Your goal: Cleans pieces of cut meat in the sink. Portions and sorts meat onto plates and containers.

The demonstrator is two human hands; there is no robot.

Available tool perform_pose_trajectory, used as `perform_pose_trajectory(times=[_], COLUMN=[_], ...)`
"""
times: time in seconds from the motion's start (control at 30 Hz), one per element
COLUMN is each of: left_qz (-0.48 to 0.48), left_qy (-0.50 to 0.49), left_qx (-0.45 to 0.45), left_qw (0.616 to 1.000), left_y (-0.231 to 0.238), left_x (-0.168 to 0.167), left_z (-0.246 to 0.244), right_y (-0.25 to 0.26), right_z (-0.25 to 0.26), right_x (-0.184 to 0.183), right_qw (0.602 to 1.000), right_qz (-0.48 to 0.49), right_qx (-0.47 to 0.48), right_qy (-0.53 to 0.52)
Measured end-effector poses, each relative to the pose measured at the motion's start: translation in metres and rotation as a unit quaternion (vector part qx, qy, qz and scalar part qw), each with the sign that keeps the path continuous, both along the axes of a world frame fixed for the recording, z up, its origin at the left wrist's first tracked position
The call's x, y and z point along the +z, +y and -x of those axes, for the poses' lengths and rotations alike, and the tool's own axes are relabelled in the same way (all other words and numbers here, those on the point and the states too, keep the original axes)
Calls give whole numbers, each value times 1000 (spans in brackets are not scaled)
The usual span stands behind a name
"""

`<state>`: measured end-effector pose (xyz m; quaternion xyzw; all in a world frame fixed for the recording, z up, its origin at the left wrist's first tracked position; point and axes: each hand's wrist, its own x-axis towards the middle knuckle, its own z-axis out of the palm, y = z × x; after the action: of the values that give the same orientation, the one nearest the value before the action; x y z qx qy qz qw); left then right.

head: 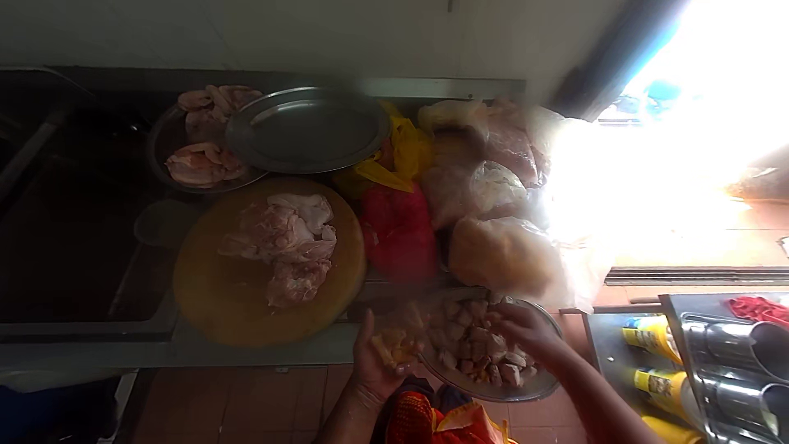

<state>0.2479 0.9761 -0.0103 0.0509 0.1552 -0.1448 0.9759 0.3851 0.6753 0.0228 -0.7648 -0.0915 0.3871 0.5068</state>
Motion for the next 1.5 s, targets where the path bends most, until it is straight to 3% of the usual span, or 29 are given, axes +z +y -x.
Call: perform_pose_trajectory(times=[0.1,0.17,0.23,0.3,0.33,0.4,0.43,0.5,0.7,0.77,0.87,0.97,1.07,1.17,1.3,1.4,1.5], left_qz=[-6,-14,-20,-21,-20,-20,-20,-17,-1,-11,-2,3,-9,-14,-27,-34,-45], left_qy=[13,26,33,40,43,37,32,29,35,25,11,15,40,49,43,49,45], left_qx=[2,0,-8,-16,-18,-23,-27,-33,-40,-40,-42,-47,-52,-67,-83,-85,-90], left_qw=[1000,1000,999,999,999,999,999,999,999,999,999,999,998,996,995,995,994], left_y=[0,-1,-4,-8,-10,-15,-17,-21,-30,-36,-39,-41,-42,-50,-60,-64,-63], left_x=[0,-1,-3,-3,-2,0,1,2,0,3,5,3,0,0,8,9,8], left_z=[-1,-3,-5,-8,-10,-13,-13,-15,-18,-21,-23,-22,-22,-27,-33,-34,-37], right_y=[-44,-53,-43,-23,-10,16,23,27,36,23,-21,-69,-93,-76,-53,-62,-88], right_z=[7,18,32,48,59,88,102,117,103,99,95,91,90,90,89,87,82], right_x=[7,8,11,9,8,5,-1,-10,-11,-12,-14,-2,-2,-6,-14,-16,-14], right_qw=[966,958,975,998,986,911,883,862,879,907,979,981,956,917,879,892,942], right_qz=[-180,-186,-106,41,149,350,403,445,433,379,202,149,258,375,432,404,313], right_qx=[-125,-169,-157,-13,81,201,218,212,190,176,17,-122,-29,111,183,178,67], right_qy=[134,142,120,54,-3,-87,-104,-114,-59,-60,-32,-31,-137,-80,-90,-98,-101])
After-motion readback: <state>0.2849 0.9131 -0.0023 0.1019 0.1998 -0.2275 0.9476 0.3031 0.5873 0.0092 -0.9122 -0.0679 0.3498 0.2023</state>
